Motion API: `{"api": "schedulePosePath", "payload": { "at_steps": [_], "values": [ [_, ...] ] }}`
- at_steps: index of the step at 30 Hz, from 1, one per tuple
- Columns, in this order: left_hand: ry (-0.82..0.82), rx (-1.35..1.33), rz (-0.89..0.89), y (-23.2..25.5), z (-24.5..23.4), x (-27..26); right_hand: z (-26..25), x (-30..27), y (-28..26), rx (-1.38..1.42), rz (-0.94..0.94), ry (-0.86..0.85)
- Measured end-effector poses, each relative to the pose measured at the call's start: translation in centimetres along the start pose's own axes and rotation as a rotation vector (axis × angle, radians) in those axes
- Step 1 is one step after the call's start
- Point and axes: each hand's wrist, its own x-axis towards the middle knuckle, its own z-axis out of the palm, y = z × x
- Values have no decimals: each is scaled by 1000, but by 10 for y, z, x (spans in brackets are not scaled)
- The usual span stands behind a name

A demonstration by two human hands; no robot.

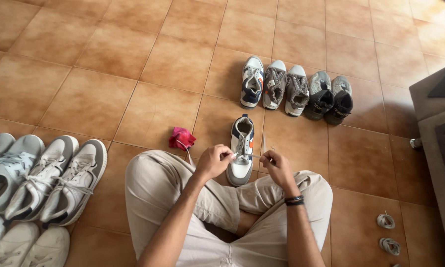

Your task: The person sits on a tiled floor and threads a white shoelace through the eyelets of a single sneaker, pulling the lace tight and adjusting it repeatedly. Several other shoes are arranged nearby, but only one shoe is actively worked on during the clip.

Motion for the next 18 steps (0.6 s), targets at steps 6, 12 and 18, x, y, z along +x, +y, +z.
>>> {"api": "schedulePosePath", "payload": {
  "at_steps": [6, 12, 18],
  "values": [
    [7, -207, 188, 98, -36, -14, -33, -25, -61, 376, -110, -67],
    [101, -240, 303, 183, -55, -42, -69, -67, -144, 477, -236, -1],
    [200, -298, 666, 230, -63, -66, -84, -112, -208, 639, -476, 84]
  ]
}}
